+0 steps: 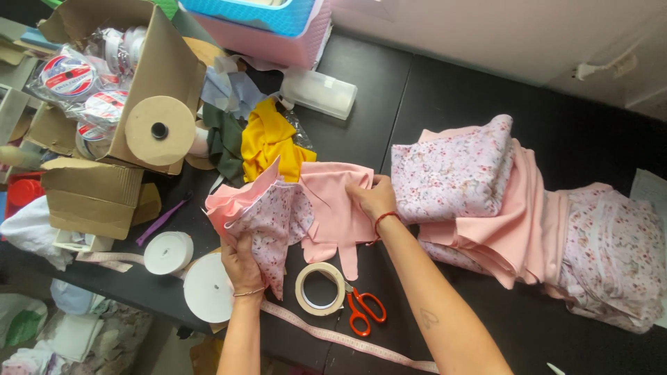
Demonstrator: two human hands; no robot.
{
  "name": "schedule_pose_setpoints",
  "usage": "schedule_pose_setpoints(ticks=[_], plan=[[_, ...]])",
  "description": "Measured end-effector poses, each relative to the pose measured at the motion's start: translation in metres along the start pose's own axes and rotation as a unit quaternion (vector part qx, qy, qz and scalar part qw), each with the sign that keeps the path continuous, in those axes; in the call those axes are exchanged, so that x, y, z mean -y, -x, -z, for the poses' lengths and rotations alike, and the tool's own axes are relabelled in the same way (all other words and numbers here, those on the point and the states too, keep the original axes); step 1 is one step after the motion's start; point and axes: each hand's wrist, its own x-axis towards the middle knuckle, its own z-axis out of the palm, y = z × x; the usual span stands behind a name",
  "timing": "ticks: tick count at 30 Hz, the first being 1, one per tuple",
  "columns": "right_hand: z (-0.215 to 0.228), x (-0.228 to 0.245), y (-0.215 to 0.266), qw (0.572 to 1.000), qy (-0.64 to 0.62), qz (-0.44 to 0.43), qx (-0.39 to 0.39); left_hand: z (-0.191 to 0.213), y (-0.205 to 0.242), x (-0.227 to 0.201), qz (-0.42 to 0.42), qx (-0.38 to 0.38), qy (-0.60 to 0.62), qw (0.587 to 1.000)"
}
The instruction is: Folding and organizing fabric pieces on a work table
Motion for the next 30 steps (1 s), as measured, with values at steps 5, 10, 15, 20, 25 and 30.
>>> schedule_pose_setpoints(ticks=[5, 10, 15, 20, 25, 30], plan=[[0.006, -0.017, 0.006, 0.990, 0.013, 0.126, 0.058, 0.003, 0.000, -0.010, 0.070, -0.026, 0.188, 0.979], [0.074, 0.023, 0.126, 0.967, -0.072, 0.246, 0.006, 0.013, 0.012, 0.000, 0.017, 0.061, 0.060, 0.996], [0.105, 0.010, 0.184, 0.943, 0.009, 0.313, -0.114, -0.031, 0.066, -0.112, -0.209, 0.266, -0.101, 0.935], [0.116, 0.020, 0.236, 0.936, -0.091, 0.337, 0.040, -0.067, 0.138, -0.129, -0.020, 0.404, 0.056, 0.913], [0.135, 0.003, 0.254, 0.910, -0.236, 0.314, 0.135, -0.064, 0.149, -0.136, 0.120, 0.422, 0.124, 0.890], [0.140, 0.001, 0.263, 0.927, -0.227, 0.275, 0.117, -0.060, 0.159, -0.149, 0.238, 0.421, 0.120, 0.867]])
